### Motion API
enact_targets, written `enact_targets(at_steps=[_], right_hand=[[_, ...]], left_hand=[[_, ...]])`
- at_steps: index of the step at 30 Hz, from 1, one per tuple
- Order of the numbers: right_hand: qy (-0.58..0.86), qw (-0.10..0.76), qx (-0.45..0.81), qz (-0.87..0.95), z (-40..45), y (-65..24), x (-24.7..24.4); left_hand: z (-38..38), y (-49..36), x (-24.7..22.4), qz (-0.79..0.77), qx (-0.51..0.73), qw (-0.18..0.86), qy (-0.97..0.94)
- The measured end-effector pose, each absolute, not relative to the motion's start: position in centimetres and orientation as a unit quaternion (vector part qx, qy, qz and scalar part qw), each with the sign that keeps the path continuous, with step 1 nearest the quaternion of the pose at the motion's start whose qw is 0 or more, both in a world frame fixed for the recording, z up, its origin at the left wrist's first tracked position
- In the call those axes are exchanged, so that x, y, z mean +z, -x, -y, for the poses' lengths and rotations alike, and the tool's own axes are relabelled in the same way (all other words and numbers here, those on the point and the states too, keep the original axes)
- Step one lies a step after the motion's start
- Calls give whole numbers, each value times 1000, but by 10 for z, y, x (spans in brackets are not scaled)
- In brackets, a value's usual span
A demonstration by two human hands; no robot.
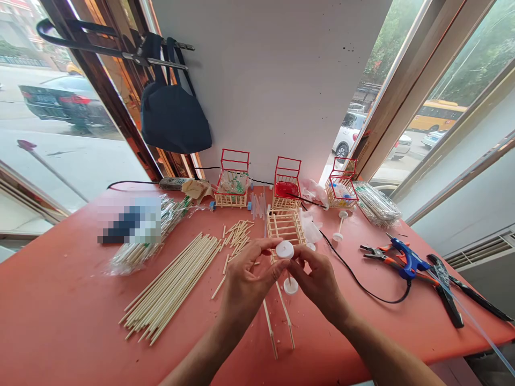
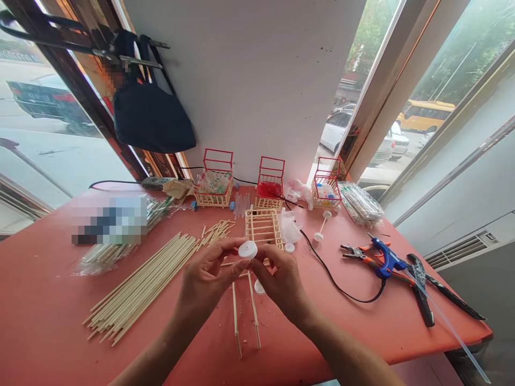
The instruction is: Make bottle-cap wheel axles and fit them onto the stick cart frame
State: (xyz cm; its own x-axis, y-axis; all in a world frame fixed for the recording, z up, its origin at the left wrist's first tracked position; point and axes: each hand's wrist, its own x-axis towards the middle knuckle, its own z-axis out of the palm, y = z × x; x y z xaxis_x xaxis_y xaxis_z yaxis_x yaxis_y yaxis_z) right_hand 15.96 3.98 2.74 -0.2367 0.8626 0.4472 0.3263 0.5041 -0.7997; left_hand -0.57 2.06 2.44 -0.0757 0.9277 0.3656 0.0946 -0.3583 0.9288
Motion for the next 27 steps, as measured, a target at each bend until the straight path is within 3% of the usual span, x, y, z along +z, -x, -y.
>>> enact_targets(at_steps=[27], right_hand=[[382, 474, 284, 741, -40, -160, 22]], left_hand=[[-16, 5, 31, -462, 569, 258, -630]])
